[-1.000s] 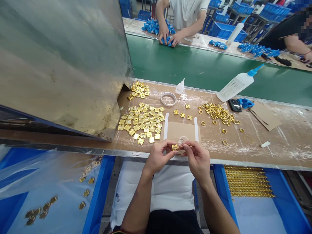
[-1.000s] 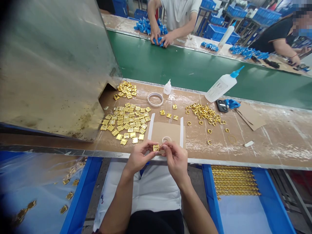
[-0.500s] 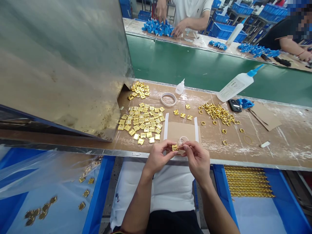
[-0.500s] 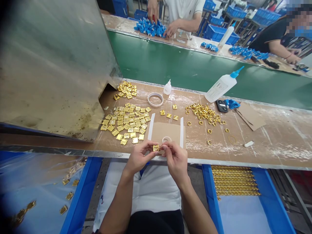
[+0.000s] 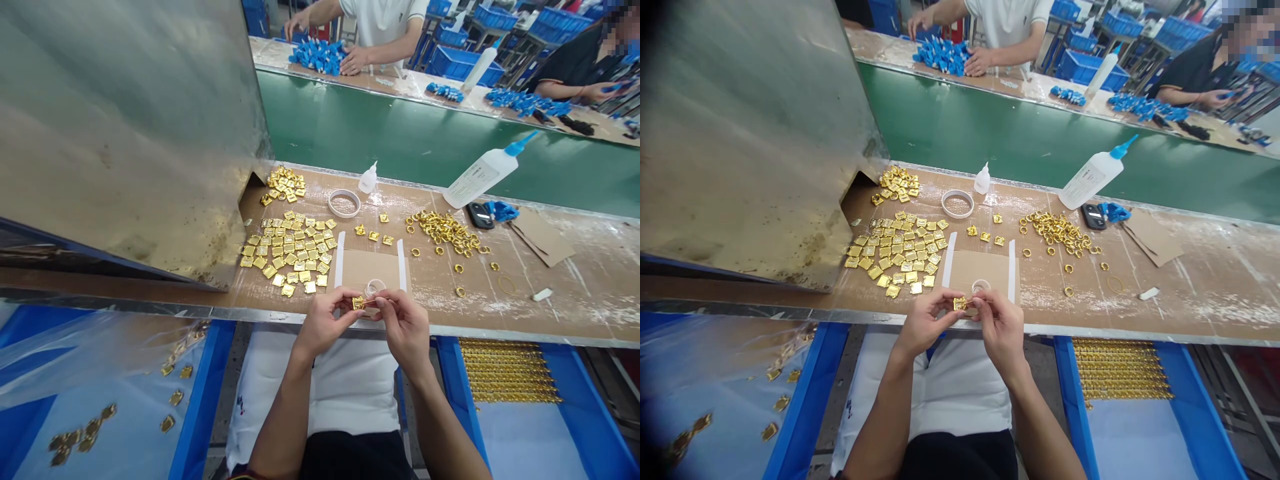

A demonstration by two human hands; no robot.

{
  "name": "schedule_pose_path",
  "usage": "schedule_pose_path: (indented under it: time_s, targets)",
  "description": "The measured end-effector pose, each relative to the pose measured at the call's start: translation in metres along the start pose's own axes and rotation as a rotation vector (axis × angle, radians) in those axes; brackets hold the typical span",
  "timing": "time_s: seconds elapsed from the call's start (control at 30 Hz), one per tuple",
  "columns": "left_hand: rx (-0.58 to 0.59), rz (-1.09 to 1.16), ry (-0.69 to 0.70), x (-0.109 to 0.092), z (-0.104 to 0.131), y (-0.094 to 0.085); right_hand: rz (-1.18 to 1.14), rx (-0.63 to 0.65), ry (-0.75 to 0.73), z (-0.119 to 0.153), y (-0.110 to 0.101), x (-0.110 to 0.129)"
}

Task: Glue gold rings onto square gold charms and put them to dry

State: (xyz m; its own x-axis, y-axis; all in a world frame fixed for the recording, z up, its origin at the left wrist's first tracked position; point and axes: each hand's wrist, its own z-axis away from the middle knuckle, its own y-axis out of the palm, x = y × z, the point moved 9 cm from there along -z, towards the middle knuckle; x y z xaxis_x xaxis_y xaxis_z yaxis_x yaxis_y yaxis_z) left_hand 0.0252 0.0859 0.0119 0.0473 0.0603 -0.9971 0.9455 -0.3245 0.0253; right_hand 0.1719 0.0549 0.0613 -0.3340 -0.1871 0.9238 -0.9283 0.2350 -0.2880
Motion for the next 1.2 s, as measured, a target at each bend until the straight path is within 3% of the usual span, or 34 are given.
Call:
schedule_pose_path:
  time_s: [1.2]
  targets:
    - [0.007, -0.021, 0.001, 0.0008, 0.0004, 0.0001, 0.009, -0.007, 0.044, -0.0013, -0.0006, -0.0021]
